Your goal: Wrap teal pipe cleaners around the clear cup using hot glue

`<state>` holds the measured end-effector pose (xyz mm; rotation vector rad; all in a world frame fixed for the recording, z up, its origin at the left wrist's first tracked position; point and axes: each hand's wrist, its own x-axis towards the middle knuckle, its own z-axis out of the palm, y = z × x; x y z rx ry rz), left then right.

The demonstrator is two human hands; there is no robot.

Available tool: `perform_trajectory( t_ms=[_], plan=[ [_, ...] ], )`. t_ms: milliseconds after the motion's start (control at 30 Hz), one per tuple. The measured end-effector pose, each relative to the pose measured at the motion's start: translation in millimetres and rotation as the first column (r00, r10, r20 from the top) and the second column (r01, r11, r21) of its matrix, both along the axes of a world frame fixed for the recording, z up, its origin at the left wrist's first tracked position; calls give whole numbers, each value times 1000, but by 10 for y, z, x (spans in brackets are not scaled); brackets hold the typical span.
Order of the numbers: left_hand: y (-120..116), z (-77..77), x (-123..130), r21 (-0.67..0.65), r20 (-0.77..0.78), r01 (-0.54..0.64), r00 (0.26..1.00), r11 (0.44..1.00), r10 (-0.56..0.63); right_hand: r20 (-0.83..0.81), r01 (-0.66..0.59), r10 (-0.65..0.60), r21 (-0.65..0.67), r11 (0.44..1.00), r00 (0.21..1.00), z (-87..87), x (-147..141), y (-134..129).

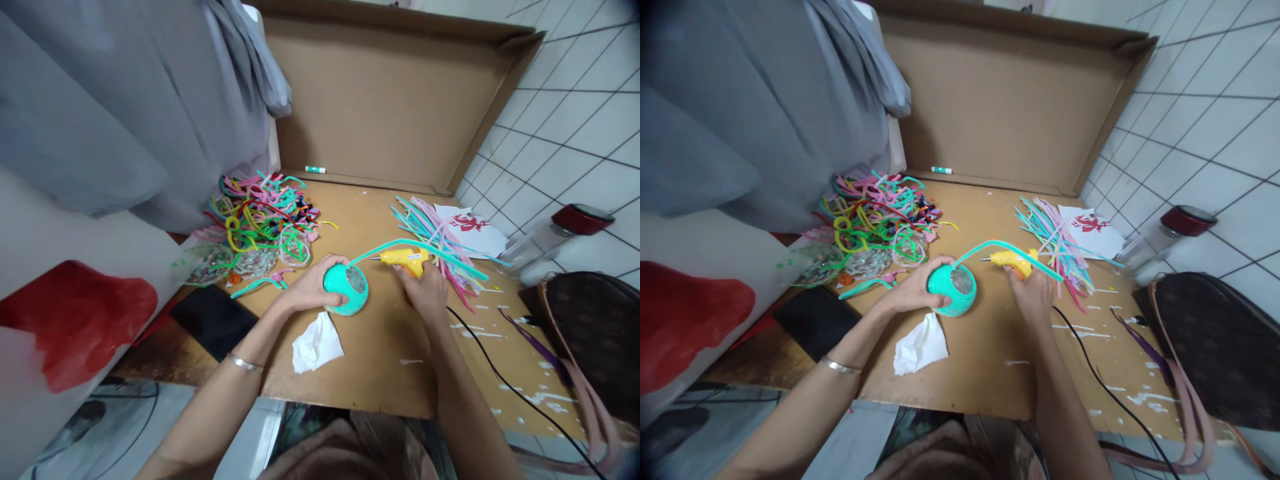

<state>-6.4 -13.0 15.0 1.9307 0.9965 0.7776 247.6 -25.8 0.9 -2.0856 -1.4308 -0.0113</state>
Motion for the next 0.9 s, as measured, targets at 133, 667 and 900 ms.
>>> perform_trajectory(
  t_ms=[133, 667, 900],
  plan=[
    [-13, 17, 6, 3, -9, -1, 1000, 1000, 1, 109, 39, -35, -35, 999, 993, -116, 25, 26],
    [-4, -11, 19, 33, 20, 18, 1000, 999, -18, 239, -131, 90, 162, 978, 967, -134, -82, -53],
    [-17, -13, 20, 67, 6, 28, 1000, 997, -29, -249, -532, 657, 420, 735, 712, 370, -513, -286]
  ],
)
